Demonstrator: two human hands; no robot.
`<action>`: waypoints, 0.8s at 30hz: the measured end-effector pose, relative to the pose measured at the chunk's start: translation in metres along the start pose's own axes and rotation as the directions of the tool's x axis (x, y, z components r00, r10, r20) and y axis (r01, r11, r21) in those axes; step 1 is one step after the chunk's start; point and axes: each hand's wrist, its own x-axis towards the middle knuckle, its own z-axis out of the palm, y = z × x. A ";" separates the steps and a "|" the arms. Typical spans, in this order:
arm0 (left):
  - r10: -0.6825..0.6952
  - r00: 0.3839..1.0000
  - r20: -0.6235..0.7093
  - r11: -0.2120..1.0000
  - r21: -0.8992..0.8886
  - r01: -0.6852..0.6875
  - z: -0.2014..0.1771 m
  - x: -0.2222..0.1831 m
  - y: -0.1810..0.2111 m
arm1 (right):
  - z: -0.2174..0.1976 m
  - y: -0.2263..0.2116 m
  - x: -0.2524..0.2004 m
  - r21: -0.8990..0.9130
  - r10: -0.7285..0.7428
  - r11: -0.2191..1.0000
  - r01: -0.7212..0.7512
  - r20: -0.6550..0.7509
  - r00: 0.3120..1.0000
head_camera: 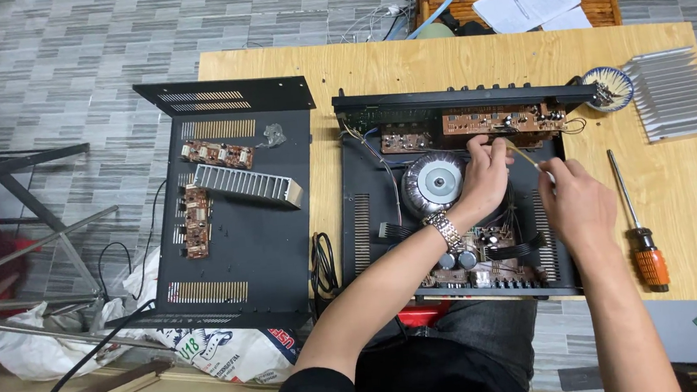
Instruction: Repairing an electronic amplifier by adjusting internal components with a screwdriver
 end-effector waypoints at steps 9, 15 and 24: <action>-0.006 1.000 -0.006 1.000 -0.008 0.006 0.001 0.003 -0.002 | 0.004 -0.003 0.000 0.040 -0.020 0.999 0.021 -0.021 1.000; 0.138 0.983 -0.124 0.981 -0.120 -0.153 0.021 0.040 -0.054 | 0.011 0.019 0.002 0.081 0.008 0.997 0.002 -0.121 0.993; 0.133 0.990 -0.048 0.968 -0.208 -0.140 0.004 0.002 -0.015 | 0.000 0.013 0.000 0.042 0.013 0.999 -0.007 -0.147 0.989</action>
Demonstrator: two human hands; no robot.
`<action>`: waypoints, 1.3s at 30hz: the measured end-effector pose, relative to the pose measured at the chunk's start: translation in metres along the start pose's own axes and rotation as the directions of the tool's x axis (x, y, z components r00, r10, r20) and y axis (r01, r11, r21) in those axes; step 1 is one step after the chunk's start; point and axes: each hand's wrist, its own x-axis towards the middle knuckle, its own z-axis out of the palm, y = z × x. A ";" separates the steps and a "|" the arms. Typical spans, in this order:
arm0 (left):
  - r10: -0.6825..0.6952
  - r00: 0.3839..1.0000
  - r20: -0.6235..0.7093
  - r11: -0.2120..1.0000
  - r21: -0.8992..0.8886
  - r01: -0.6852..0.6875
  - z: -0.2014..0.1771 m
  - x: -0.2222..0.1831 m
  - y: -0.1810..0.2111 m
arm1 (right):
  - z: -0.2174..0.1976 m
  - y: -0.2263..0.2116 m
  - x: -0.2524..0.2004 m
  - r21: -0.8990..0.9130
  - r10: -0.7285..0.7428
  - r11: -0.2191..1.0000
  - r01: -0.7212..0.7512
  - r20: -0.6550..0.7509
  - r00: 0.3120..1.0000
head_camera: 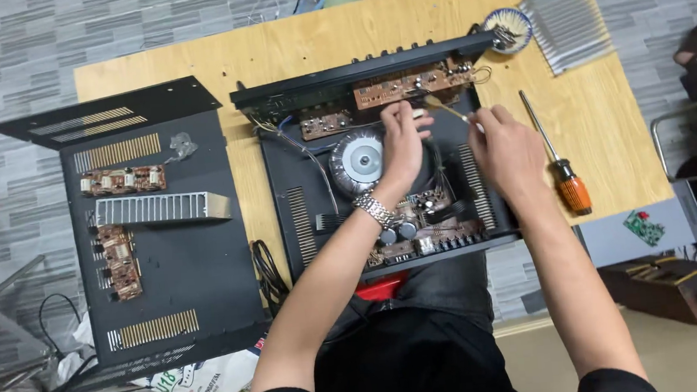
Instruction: Repairing an electronic amplifier by adjusting internal components with a screwdriver
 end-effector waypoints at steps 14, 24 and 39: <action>-0.031 0.997 -0.067 0.995 -0.097 0.025 0.002 0.017 -0.023 | 0.009 -0.005 -0.001 0.000 -0.057 0.998 0.057 -0.025 0.998; -0.052 0.998 -0.035 0.994 -0.095 0.049 -0.001 0.008 -0.018 | 0.012 0.002 -0.002 -0.058 -0.009 0.998 0.009 -0.016 1.000; -0.038 0.998 -0.049 0.988 -0.152 0.031 0.002 0.015 -0.019 | 0.006 -0.009 -0.004 0.002 -0.035 0.999 0.035 -0.044 0.998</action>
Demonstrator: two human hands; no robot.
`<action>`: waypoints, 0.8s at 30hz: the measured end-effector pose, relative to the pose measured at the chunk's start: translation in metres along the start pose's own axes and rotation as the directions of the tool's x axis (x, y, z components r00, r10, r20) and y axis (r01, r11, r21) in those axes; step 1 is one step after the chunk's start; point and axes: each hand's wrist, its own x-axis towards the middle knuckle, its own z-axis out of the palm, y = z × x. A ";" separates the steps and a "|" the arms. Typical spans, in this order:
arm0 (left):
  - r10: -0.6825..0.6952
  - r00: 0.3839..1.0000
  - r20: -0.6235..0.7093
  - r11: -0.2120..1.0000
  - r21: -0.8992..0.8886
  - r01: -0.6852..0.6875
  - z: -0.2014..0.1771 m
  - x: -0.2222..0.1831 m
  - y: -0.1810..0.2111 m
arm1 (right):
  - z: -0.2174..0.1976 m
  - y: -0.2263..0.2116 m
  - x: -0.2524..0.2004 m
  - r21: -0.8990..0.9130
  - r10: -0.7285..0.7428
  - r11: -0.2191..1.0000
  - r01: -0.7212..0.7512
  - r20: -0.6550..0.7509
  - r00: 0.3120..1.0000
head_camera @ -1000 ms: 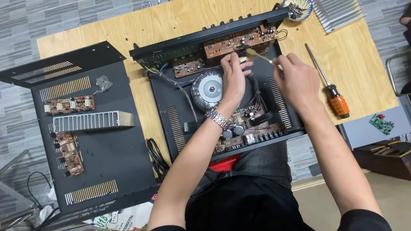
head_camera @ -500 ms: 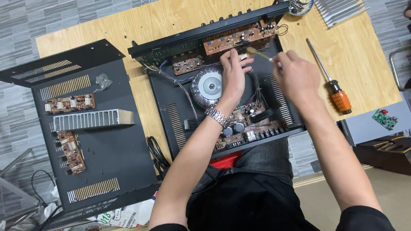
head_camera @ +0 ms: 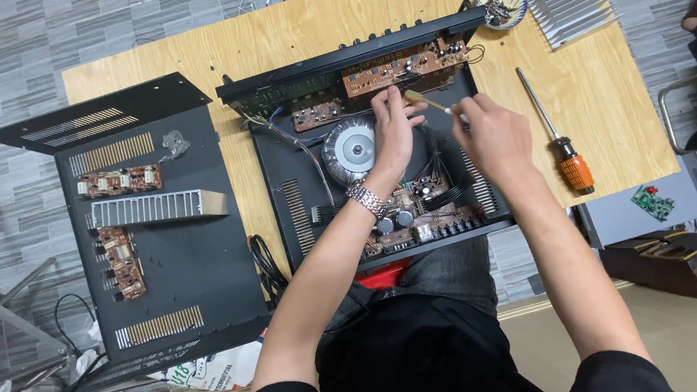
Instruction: Repairing an electronic amplifier by adjusting internal components with a screwdriver
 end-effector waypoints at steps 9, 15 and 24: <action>-0.004 1.000 0.014 0.993 0.117 0.002 -0.005 0.012 -0.016 | 0.016 0.004 -0.003 -0.062 -0.047 0.997 0.045 -0.034 0.998; 0.008 1.000 0.013 0.995 0.103 -0.009 0.001 -0.004 0.007 | 0.004 0.018 -0.003 -0.040 -0.014 0.999 0.013 -0.012 1.000; -0.152 0.988 0.031 0.962 0.235 0.141 0.003 -0.006 0.030 | -0.003 0.011 0.000 0.009 -0.029 1.000 0.029 0.016 0.999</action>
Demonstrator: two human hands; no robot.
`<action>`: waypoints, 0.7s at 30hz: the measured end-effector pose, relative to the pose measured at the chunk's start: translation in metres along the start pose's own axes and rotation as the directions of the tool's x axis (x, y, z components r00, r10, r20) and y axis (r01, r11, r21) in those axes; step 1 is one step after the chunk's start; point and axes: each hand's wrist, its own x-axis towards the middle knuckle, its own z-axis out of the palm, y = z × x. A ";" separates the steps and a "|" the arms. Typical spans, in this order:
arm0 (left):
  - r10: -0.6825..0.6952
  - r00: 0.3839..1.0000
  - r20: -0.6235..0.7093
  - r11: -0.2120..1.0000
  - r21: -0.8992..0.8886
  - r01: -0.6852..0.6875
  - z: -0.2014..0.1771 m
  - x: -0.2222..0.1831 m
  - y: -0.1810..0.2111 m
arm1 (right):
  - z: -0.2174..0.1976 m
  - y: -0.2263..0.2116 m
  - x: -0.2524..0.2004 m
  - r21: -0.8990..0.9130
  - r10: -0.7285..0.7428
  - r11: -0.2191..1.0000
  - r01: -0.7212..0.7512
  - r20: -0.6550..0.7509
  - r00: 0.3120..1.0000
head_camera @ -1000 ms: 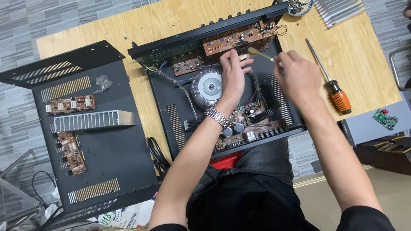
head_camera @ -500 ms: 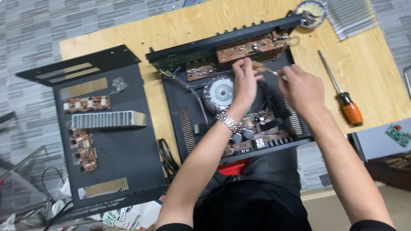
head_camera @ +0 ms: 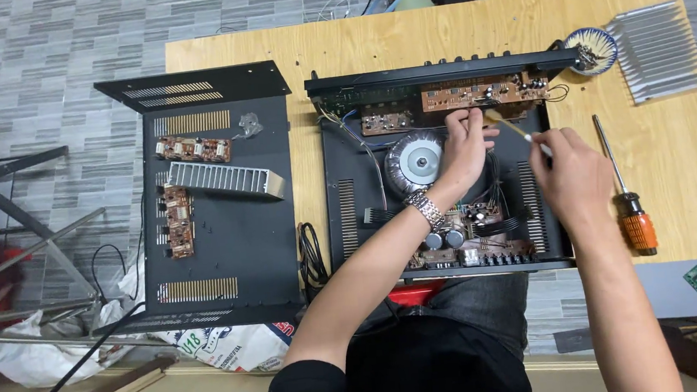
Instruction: Repairing an electronic amplifier by adjusting internal components with a screwdriver
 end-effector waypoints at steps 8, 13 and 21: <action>-0.064 0.998 -0.008 0.993 0.097 0.064 -0.003 -0.007 0.008 | 0.005 0.006 0.000 -0.046 0.047 0.998 -0.043 0.072 0.996; -0.018 0.999 -0.032 0.999 0.050 0.020 0.000 -0.003 0.001 | 0.002 -0.006 0.000 0.000 -0.042 0.999 0.042 0.049 0.998; 0.092 0.989 -0.118 0.993 -0.062 -0.100 0.017 0.034 -0.042 | 0.032 0.030 -0.013 0.065 -0.091 0.994 0.091 -0.001 0.996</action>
